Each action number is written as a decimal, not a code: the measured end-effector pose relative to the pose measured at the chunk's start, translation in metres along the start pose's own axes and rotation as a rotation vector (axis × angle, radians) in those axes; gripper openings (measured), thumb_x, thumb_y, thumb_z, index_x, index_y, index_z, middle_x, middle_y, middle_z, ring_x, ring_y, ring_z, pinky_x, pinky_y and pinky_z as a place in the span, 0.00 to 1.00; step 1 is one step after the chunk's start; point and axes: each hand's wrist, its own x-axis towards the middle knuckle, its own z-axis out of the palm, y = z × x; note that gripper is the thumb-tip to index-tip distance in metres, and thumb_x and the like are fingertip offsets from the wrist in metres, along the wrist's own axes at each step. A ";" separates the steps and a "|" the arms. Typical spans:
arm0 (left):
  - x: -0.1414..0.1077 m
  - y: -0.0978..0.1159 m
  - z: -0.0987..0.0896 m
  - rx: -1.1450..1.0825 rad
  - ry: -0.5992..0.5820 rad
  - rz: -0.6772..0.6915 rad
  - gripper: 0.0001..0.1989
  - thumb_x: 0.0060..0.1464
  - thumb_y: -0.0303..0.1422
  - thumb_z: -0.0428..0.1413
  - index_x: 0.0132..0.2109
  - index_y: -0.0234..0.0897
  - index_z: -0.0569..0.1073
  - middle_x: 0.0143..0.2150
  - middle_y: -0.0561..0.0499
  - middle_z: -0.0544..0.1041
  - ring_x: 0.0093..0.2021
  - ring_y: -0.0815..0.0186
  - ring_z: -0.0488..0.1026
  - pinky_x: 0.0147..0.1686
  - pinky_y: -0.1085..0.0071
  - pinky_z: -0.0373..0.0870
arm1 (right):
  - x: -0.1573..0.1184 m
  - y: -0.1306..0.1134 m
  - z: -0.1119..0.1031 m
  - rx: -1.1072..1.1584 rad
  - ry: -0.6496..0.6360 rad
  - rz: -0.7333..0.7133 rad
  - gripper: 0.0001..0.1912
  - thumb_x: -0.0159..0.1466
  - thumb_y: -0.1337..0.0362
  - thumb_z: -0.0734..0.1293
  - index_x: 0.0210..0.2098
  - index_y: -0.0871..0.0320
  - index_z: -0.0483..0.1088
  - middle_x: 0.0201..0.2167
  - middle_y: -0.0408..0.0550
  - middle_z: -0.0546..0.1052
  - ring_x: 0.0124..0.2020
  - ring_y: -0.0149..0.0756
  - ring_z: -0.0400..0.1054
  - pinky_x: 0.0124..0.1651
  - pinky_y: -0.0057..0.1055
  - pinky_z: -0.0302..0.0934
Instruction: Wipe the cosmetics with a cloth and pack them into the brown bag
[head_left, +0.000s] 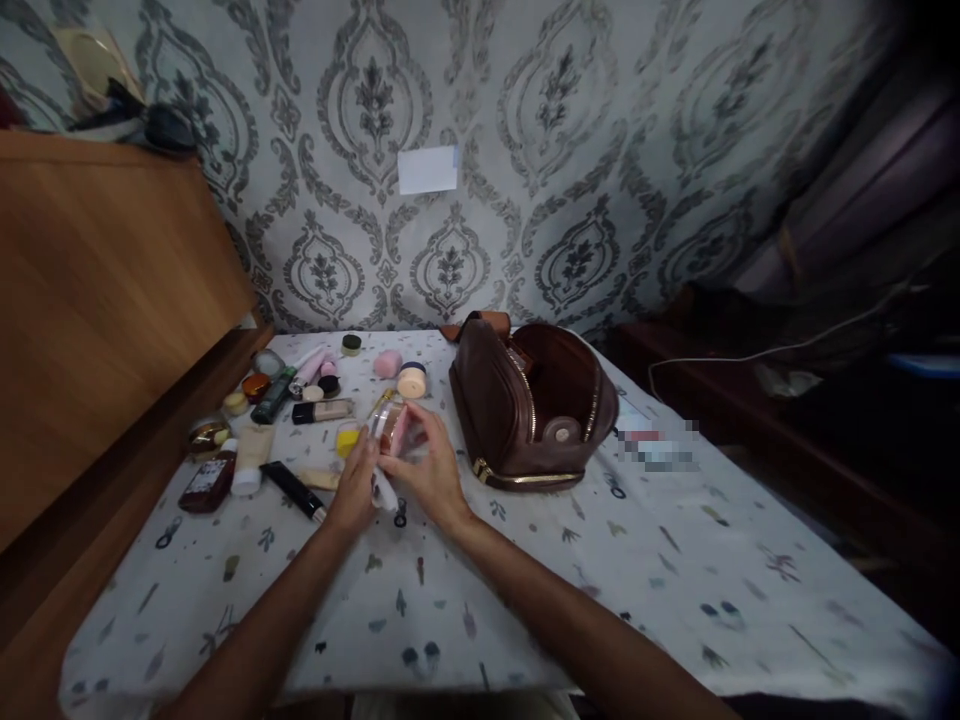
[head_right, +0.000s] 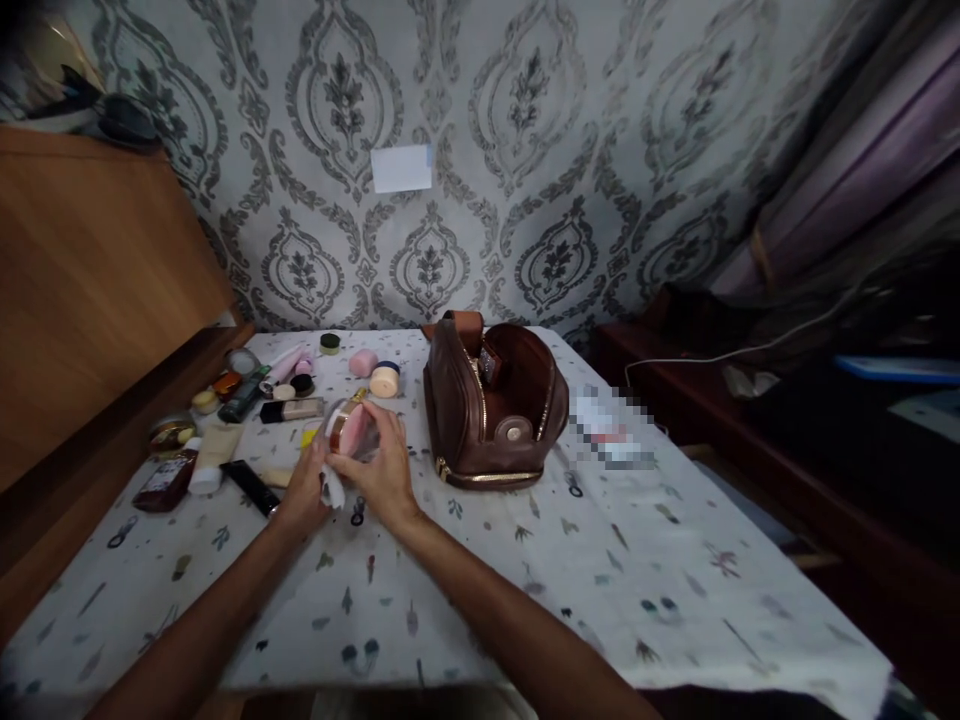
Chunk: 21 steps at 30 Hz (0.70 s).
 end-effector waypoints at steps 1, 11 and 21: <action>-0.001 0.000 0.001 -0.004 -0.013 -0.008 0.27 0.50 0.54 0.62 0.50 0.41 0.78 0.54 0.45 0.79 0.62 0.54 0.70 0.61 0.61 0.65 | -0.001 0.000 -0.003 -0.094 -0.004 -0.080 0.33 0.53 0.57 0.76 0.56 0.54 0.68 0.52 0.53 0.73 0.55 0.49 0.65 0.59 0.48 0.59; -0.005 0.009 0.002 -0.041 -0.040 -0.207 0.33 0.51 0.62 0.55 0.51 0.41 0.76 0.47 0.45 0.82 0.51 0.54 0.78 0.48 0.60 0.77 | 0.000 -0.009 -0.018 0.192 -0.263 -0.025 0.31 0.61 0.59 0.69 0.61 0.54 0.59 0.59 0.52 0.70 0.60 0.42 0.64 0.65 0.41 0.56; 0.002 0.014 0.011 0.142 -0.039 -0.150 0.30 0.50 0.58 0.58 0.45 0.36 0.77 0.38 0.46 0.82 0.41 0.60 0.80 0.42 0.65 0.77 | 0.017 0.005 -0.025 0.290 -0.089 0.252 0.25 0.52 0.52 0.75 0.46 0.57 0.71 0.41 0.50 0.78 0.40 0.40 0.71 0.46 0.38 0.65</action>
